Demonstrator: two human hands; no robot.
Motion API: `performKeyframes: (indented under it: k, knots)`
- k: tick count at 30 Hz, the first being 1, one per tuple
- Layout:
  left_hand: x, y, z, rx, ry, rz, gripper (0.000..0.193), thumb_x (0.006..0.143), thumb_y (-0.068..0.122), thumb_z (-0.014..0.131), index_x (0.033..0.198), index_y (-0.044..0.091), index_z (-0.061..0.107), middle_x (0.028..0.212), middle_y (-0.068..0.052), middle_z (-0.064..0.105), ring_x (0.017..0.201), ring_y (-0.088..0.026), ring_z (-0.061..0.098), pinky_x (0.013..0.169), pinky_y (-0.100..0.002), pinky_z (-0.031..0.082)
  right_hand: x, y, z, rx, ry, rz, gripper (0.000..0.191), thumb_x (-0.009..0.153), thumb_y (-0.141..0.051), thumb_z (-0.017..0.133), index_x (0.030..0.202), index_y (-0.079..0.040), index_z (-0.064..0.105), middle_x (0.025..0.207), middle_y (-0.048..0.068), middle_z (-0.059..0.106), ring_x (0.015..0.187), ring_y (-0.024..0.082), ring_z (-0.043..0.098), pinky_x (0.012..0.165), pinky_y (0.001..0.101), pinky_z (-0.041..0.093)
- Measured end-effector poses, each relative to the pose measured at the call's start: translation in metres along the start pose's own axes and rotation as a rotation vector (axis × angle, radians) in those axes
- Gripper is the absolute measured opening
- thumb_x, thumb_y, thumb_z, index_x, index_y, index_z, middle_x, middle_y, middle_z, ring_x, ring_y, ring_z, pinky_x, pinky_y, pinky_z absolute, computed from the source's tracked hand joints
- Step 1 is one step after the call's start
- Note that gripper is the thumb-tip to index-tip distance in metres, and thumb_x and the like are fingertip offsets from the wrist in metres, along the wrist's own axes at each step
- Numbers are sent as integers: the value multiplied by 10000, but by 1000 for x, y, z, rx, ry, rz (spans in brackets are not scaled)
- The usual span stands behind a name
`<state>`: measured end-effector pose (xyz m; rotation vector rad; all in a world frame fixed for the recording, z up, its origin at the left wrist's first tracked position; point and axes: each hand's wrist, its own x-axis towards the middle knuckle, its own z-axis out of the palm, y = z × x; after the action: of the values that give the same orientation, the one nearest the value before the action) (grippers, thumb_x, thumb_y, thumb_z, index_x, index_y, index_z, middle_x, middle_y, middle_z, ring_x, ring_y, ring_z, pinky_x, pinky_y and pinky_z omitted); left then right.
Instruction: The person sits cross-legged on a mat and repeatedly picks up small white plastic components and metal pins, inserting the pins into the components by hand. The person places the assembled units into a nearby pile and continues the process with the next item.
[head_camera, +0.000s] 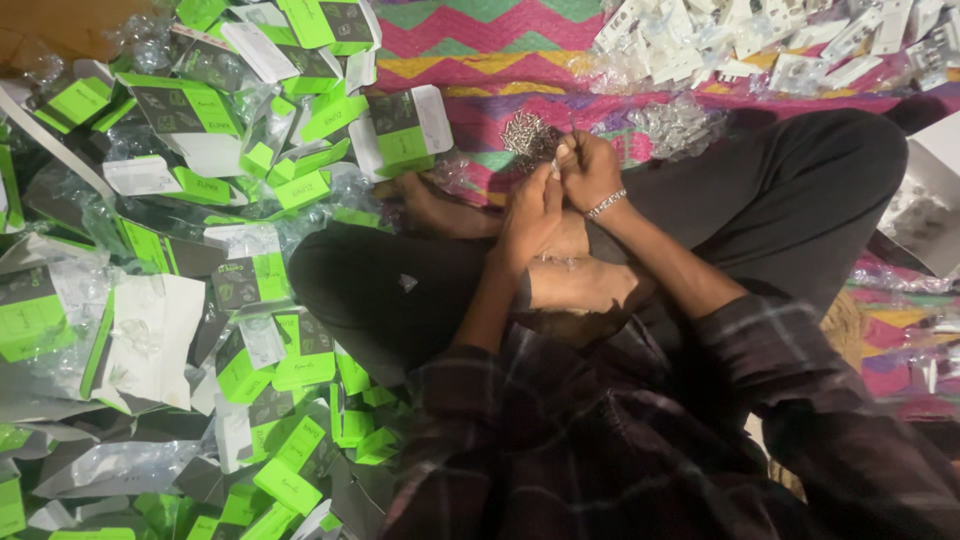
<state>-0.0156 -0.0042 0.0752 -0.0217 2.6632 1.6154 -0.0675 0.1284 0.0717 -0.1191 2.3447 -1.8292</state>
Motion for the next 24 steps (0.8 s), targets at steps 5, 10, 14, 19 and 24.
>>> performKeyframes:
  k: [5, 10, 14, 19, 24]
  knots:
    - [2, -12, 1, -104, -37, 61, 158, 1028, 131, 511, 1049, 1, 597, 901, -258, 660, 865, -445, 651, 742, -491, 501, 0, 1, 2, -151, 115, -49, 139, 1023, -79, 630, 917, 12, 633, 699, 134, 623, 607, 216, 596, 585, 368, 467]
    - [2, -21, 6, -202, -96, -56, 183, 1071, 158, 502, 1079, 2, 598, 853, -194, 655, 781, -312, 669, 730, -415, 521, 7, 5, 5, -309, 182, -155, 103, 1001, -76, 658, 939, 6, 654, 743, 155, 640, 648, 244, 608, 604, 386, 474]
    - [3, -26, 7, -262, -45, -46, 184, 1056, 137, 511, 1088, -8, 618, 824, -158, 629, 769, -220, 605, 706, -377, 502, 18, -1, 3, -53, -11, -14, 145, 1030, -115, 655, 922, -18, 651, 743, 70, 630, 670, 158, 566, 595, 347, 469]
    - [4, -30, -3, -262, 63, -113, 140, 1049, 104, 560, 1035, -12, 635, 815, -136, 630, 754, -157, 582, 701, -317, 492, 15, -11, -1, 409, -253, 427, 158, 1029, -198, 659, 922, -81, 668, 710, -39, 609, 589, 61, 503, 500, 249, 378]
    - [8, -22, -7, -385, 172, -143, 131, 980, 66, 686, 1058, -39, 683, 922, -94, 727, 852, -123, 649, 774, -273, 521, 17, -15, -2, 394, -272, 97, 96, 991, -113, 742, 971, -23, 716, 829, -24, 678, 714, 33, 569, 594, 220, 442]
